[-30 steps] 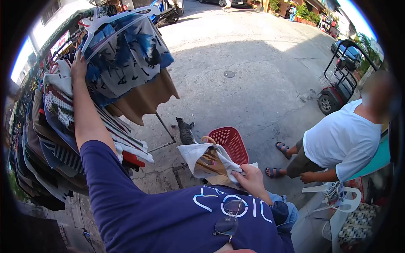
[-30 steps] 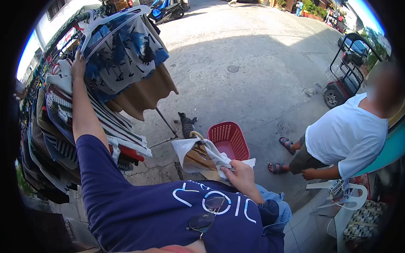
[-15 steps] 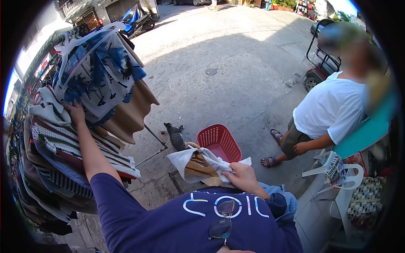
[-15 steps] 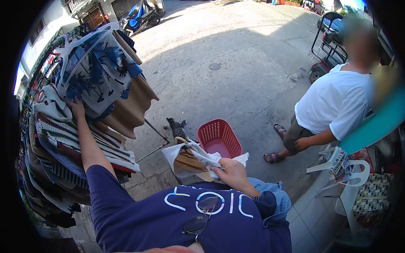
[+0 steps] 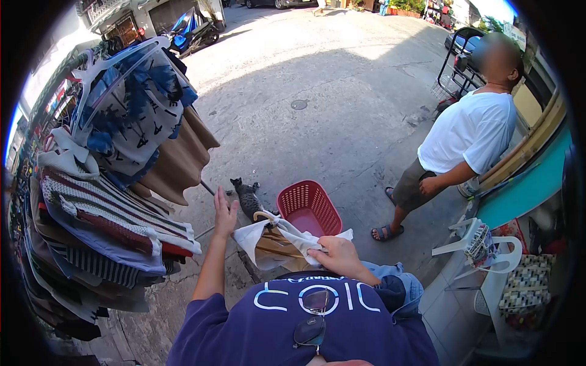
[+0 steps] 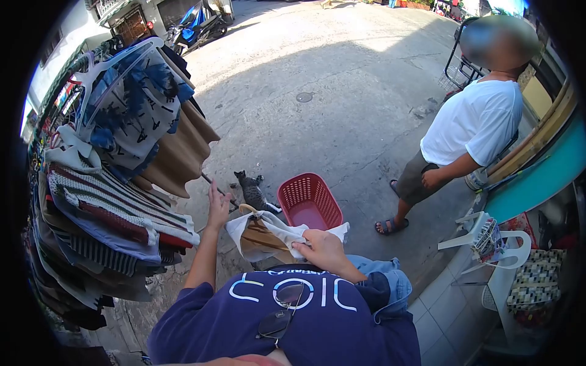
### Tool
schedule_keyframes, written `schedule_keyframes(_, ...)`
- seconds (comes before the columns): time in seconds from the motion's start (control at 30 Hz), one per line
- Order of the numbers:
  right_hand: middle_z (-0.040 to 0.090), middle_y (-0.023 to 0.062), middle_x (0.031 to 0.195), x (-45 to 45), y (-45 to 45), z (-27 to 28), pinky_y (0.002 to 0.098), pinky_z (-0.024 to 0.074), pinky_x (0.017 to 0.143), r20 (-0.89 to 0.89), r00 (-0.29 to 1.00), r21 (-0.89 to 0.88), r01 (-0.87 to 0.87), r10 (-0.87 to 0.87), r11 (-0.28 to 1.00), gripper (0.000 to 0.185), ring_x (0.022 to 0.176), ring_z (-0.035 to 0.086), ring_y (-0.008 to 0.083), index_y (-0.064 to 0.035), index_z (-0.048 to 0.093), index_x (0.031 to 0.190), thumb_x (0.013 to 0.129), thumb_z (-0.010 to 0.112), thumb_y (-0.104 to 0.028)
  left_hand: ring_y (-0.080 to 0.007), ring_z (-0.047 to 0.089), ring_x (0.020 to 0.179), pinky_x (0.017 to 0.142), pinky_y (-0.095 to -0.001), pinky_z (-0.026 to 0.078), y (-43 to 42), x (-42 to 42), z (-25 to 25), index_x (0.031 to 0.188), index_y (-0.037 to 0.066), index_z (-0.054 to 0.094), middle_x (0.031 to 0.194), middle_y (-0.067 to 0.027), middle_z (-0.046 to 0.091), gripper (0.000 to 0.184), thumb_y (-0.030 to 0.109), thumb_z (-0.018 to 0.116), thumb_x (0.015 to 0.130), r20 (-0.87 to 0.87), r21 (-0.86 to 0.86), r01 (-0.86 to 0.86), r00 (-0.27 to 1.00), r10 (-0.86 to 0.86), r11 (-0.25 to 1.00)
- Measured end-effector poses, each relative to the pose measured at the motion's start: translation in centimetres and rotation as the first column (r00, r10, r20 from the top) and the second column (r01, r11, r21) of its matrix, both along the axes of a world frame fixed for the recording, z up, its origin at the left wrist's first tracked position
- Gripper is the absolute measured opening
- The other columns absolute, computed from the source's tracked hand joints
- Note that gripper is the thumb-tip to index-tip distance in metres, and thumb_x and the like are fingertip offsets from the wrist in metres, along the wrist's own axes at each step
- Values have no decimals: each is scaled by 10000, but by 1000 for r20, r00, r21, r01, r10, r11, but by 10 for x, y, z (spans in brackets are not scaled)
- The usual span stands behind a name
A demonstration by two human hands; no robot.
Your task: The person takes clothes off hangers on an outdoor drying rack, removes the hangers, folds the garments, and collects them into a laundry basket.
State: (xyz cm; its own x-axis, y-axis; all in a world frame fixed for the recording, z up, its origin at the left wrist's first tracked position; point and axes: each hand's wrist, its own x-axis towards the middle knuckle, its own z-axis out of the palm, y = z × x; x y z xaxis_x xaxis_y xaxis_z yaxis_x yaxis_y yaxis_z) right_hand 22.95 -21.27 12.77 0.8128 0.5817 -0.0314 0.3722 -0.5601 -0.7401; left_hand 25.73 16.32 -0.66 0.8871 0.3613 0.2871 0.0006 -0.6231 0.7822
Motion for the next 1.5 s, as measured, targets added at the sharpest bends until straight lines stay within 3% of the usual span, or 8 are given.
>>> schedule_keyframes(0.2,629,179,769,6,-7,-8,451,461,639,49,997,-13,-63,64,998,376,736,631,359,-16,624,798,853,613,-388,-287,545,1168,1013,-355,402,3,-16,-49,1486,53,268,1411,-238,422,755,559,449,956,-297,-188,249,908,-297,950)
schedule_keyframes(0.3,624,179,757,10,-9,-8,456,460,639,76,992,-13,-103,104,995,381,731,628,362,-13,614,782,852,610,-388,-238,512,1218,1025,-336,386,-15,-29,18,1455,31,340,1365,-194,494,843,668,424,909,-674,-377,89,656,-339,922)
schedule_keyframes(0.5,630,192,758,20,-10,-7,462,465,641,87,981,8,-174,173,985,379,734,631,370,-9,619,785,845,610,-383,-206,458,1235,1023,-301,359,-26,-49,31,1454,79,369,1325,-78,517,795,586,580,878,-344,-503,335,768,-540,797)
schedule_keyframes(0.9,621,185,736,31,0,-12,471,458,631,107,944,13,-314,311,949,374,725,626,376,-17,606,766,836,620,-384,-300,434,1290,1039,-387,368,-34,-79,44,1522,135,189,1464,-236,342,1068,377,835,706,-415,-582,192,765,-492,790)
schedule_keyframes(1.0,626,180,751,35,4,-13,465,460,632,72,925,-18,-373,373,928,374,735,628,371,-17,608,778,837,624,-387,-309,446,1284,1035,-375,377,-42,-92,37,1515,131,215,1429,-271,382,939,277,777,777,-422,-480,51,861,-282,876)
schedule_keyframes(1.2,620,181,740,37,12,-15,453,459,627,104,905,32,-418,413,908,359,724,630,361,-18,615,770,842,624,-370,-238,529,1187,992,-331,407,-59,-105,15,1400,29,421,1309,-202,545,620,475,487,973,-412,-272,-109,911,-13,956)
schedule_keyframes(1.3,618,178,736,44,13,-16,444,454,618,118,918,85,-389,378,917,345,714,629,356,-17,621,778,829,643,-357,-187,573,1063,917,-314,443,-69,-122,48,1246,-2,563,1161,-124,626,690,603,404,956,-474,-457,-81,865,-166,886)
schedule_keyframes(1.5,623,129,717,70,8,23,426,450,593,200,920,25,-347,336,937,310,691,630,319,-39,641,779,799,680,-345,-146,570,901,802,-283,457,-63,-150,69,1154,0,612,975,-62,635,680,622,502,904,-355,-418,39,912,-203,907)
